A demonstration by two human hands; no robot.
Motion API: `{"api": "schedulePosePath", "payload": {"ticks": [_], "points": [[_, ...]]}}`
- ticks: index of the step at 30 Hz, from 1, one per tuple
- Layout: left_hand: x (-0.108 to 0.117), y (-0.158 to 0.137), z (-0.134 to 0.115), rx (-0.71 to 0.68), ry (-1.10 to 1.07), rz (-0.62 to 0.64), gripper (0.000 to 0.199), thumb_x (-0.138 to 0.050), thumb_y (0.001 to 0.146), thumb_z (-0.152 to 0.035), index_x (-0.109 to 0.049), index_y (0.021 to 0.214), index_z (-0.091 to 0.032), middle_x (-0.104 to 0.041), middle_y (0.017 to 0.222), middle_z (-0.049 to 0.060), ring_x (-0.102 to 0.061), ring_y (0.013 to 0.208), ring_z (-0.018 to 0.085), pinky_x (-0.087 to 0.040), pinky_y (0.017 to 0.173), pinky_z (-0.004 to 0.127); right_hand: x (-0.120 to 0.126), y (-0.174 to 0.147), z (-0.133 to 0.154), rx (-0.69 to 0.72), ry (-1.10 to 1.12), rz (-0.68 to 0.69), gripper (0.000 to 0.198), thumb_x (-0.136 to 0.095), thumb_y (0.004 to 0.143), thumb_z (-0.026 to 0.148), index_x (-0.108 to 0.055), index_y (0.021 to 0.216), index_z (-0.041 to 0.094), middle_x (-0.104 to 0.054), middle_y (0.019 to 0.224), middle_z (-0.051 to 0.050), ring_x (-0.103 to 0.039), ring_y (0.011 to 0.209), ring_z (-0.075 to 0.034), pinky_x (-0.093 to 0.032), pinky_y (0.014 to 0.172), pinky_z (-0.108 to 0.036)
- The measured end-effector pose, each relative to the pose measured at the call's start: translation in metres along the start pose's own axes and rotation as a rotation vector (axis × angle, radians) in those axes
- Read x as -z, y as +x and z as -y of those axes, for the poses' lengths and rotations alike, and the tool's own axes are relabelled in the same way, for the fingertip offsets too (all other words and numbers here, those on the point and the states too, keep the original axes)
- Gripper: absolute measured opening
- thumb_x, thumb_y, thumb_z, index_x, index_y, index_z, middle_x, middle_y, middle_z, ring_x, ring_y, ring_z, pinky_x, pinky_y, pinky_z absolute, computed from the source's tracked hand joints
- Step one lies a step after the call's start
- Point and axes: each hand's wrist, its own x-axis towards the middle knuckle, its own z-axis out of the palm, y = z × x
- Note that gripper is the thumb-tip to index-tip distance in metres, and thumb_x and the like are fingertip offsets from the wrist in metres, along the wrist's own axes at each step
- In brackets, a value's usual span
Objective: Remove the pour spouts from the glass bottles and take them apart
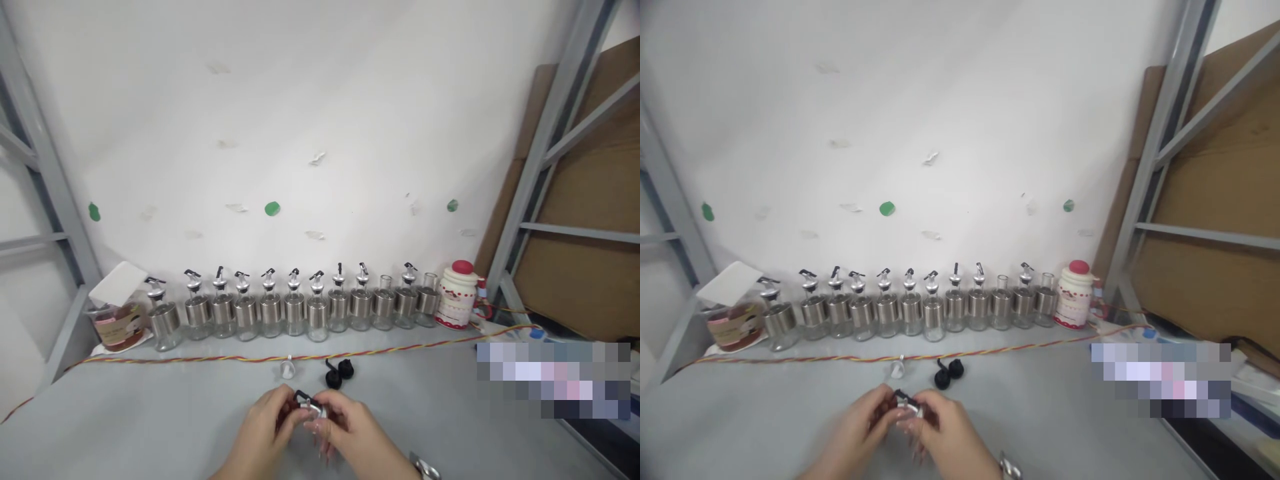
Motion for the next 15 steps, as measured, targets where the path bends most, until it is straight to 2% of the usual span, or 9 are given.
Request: {"api": "schedulePosePath", "payload": {"ticks": [2, 4, 7, 9, 11, 15], "points": [[0.002, -0.002, -0.003, -0.051, 0.056, 0.055, 0.021, -0.047, 0.079, -0.034, -0.046, 0.063, -0.02, -0.048, 0.06, -0.003, -0.043, 0.058, 0.012, -0.033, 0.054, 0.02, -0.001, -0.003, 0.006, 0.026, -0.025, 0.005, 0.022, -0.056, 0.075, 0.029, -0.059, 0.093, 0.018, -0.059, 0.067, 0.002, -0.055, 0.056, -0.012, -0.045, 0.054, -0.021], [0.003, -0.003, -0.006, -0.041, 0.013, 0.101, 0.024, -0.042, 0.081, -0.036, -0.044, 0.064, -0.02, -0.044, 0.059, -0.004, -0.041, 0.056, 0.012, -0.032, 0.054, 0.019, -0.001, -0.007, 0.012, 0.064, -0.057, 0.014, 0.028, -0.053, 0.076, 0.026, -0.057, 0.104, 0.022, -0.062, 0.083, -0.001, -0.057, 0.064, -0.013, -0.046, 0.06, -0.023], [0.002, -0.002, -0.007, -0.002, -0.049, 0.118, 0.026, -0.042, 0.081, -0.039, -0.041, 0.063, -0.019, -0.038, 0.058, -0.005, -0.037, 0.056, 0.011, -0.03, 0.052, 0.019, -0.001, -0.009, 0.016, 0.117, -0.169, 0.009, 0.037, -0.052, 0.076, 0.023, -0.053, 0.114, 0.026, -0.059, 0.104, -0.003, -0.057, 0.082, -0.016, -0.045, 0.072, -0.024], [0.0, -0.001, -0.006, 0.028, -0.057, 0.104, 0.031, -0.043, 0.08, -0.042, -0.037, 0.059, -0.019, -0.033, 0.056, -0.006, -0.033, 0.054, 0.01, -0.028, 0.05, 0.019, -0.001, -0.009, 0.015, 0.133, -0.281, 0.009, 0.042, -0.057, 0.072, 0.022, -0.053, 0.114, 0.025, -0.06, 0.1, -0.003, -0.056, 0.084, -0.017, -0.043, 0.075, -0.024], [-0.001, -0.001, -0.005, 0.066, -0.065, 0.099, 0.035, -0.044, 0.078, -0.044, -0.033, 0.056, -0.02, -0.028, 0.053, -0.007, -0.03, 0.051, 0.009, -0.026, 0.047, 0.019, -0.002, -0.008, 0.014, 0.131, -0.391, -0.001, 0.041, -0.061, 0.068, 0.019, -0.056, 0.108, 0.024, -0.061, 0.089, -0.002, -0.056, 0.077, -0.016, -0.043, 0.071, -0.023], [-0.003, -0.001, -0.006, 0.126, -0.121, 0.113, 0.037, -0.045, 0.077, -0.047, -0.032, 0.054, -0.021, -0.028, 0.046, -0.008, -0.029, 0.044, 0.008, -0.024, 0.043, 0.019, -0.003, -0.008, 0.013, 0.124, -0.53, -0.037, 0.019, -0.057, 0.07, 0.018, -0.062, 0.088, 0.021, -0.059, 0.078, -0.001, -0.054, 0.071, -0.015, -0.041, 0.065, -0.021]]}}
